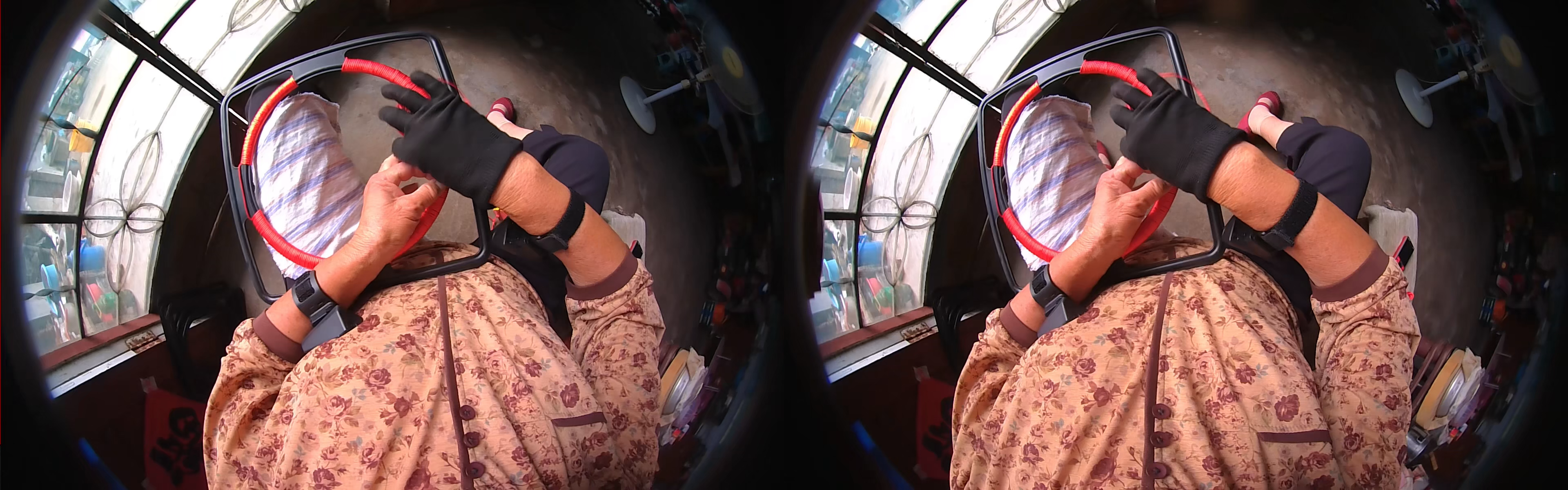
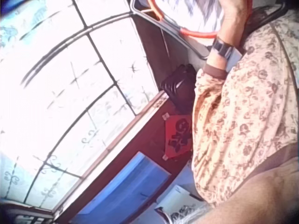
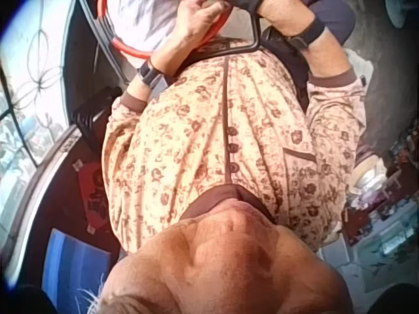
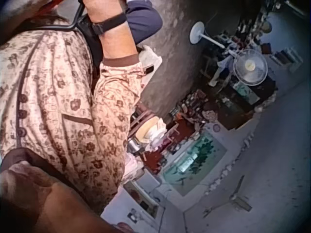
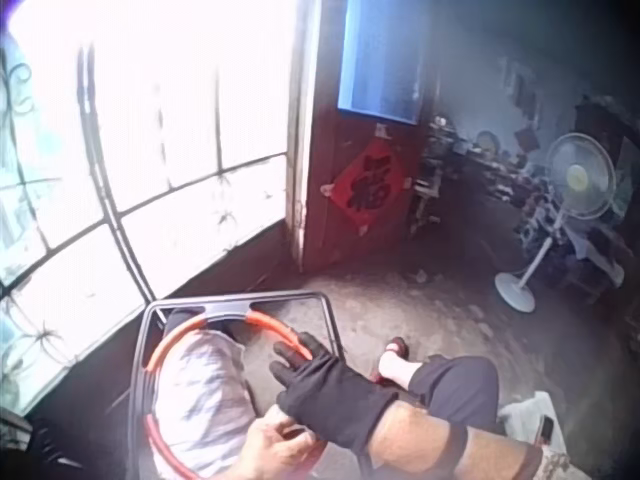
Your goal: Wrapping a square plastic frame structure with red decorative cord or nylon string.
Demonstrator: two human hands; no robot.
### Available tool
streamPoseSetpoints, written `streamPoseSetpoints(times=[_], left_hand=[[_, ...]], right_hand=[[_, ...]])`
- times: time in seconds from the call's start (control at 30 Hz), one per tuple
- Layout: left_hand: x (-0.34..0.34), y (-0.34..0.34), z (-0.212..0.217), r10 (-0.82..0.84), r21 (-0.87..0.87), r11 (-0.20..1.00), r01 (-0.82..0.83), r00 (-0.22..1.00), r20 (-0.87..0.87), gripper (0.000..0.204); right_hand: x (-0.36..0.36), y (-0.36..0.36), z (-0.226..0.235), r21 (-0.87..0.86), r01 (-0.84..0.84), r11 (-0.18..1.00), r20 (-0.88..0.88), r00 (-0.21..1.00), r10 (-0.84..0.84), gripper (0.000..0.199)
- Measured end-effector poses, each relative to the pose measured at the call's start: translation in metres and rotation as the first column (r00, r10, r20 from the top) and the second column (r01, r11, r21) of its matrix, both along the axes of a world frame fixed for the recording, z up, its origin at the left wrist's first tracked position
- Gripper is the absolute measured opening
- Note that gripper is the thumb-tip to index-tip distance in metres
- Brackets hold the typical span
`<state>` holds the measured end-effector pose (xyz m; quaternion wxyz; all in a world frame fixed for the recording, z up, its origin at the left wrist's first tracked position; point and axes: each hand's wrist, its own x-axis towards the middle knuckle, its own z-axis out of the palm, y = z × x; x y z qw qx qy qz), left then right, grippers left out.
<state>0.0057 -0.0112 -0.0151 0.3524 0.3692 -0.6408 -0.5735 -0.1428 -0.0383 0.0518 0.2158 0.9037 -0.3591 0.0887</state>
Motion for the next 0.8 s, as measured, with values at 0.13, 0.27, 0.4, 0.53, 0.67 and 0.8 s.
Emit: streamPoseSetpoints(times=[0.13,0.27,0.4,0.53,0.67,0.8], left_hand=[[0.002,0.002,-0.002,-0.015,0.252,0.966,0.062,0.983,-0.184,0.012],[-0.001,0.004,0.001,-0.001,0.457,0.846,0.274,0.859,-0.512,0.009],[0.001,0.001,0.013,0.043,0.628,0.653,0.423,0.808,-0.588,0.012],[0.0,-0.002,0.012,0.044,0.657,0.654,0.374,0.849,-0.527,0.014],[0.002,-0.009,0.008,-0.049,0.688,0.639,0.343,0.911,-0.409,0.016],[0.002,-0.006,0.01,-0.034,0.713,0.635,0.298,0.933,-0.359,0.017]], right_hand=[[-0.01,0.006,0.007,0.17,0.044,0.984,0.217,0.973,-0.081,0.022],[-0.047,0.042,0.022,0.274,0.091,0.957,0.427,0.881,-0.206,0.039],[-0.043,0.087,0.022,0.46,0.082,0.884,0.437,0.846,-0.306,0.039],[-0.028,0.094,0.004,0.376,0.106,0.921,0.494,0.818,-0.296,0.029],[-0.03,0.11,-0.001,0.584,-0.01,0.812,0.724,0.459,-0.515,0.018],[-0.051,0.123,0.018,0.71,-0.299,0.638,0.634,-0.123,-0.763,0.018]])
